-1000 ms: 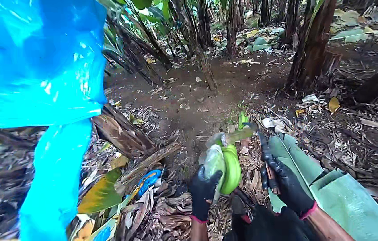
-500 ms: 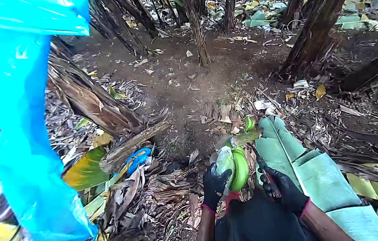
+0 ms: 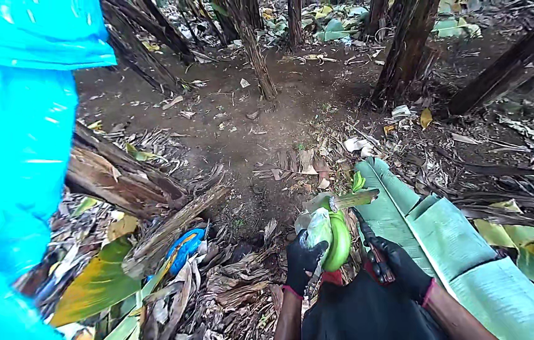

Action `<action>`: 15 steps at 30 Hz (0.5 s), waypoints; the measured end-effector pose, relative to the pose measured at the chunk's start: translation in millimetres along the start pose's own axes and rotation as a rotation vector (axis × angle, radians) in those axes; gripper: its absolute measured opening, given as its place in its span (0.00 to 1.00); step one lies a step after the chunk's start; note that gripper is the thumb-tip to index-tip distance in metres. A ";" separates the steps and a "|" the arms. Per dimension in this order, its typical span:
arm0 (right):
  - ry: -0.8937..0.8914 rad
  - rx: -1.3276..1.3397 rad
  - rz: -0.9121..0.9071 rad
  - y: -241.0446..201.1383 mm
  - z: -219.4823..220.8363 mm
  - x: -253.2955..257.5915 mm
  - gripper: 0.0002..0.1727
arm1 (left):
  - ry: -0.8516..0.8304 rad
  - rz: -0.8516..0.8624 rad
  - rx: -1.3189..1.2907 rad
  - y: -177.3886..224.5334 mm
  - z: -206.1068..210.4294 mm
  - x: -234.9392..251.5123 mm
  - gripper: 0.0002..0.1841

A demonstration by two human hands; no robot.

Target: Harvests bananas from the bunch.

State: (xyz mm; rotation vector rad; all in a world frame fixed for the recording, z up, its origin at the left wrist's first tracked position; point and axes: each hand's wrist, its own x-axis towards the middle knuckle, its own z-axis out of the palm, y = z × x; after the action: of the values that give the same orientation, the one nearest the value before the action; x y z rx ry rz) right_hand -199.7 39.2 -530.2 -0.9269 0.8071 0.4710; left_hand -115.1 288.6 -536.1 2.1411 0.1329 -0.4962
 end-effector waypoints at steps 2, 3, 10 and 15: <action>0.001 -0.003 0.002 2.2 0.1 0.2 0.20 | -0.015 0.007 -0.014 -2.6 0.4 1.6 0.29; -0.003 -0.014 -0.005 2.3 -1.4 2.7 0.21 | -0.029 0.004 -0.024 -3.2 0.3 2.1 0.29; -0.110 -0.233 0.006 -21.4 -7.3 24.3 0.21 | -0.094 0.052 0.019 6.0 5.0 2.8 0.27; -0.049 -0.381 0.019 -24.4 -21.0 39.6 0.25 | -0.135 0.039 0.027 11.2 15.5 4.0 0.27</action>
State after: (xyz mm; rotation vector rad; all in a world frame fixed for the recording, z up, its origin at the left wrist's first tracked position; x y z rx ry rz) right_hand -167.3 9.4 -555.9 -1.2547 0.6933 0.6765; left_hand -113.0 269.2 -537.0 2.1246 0.0097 -0.6206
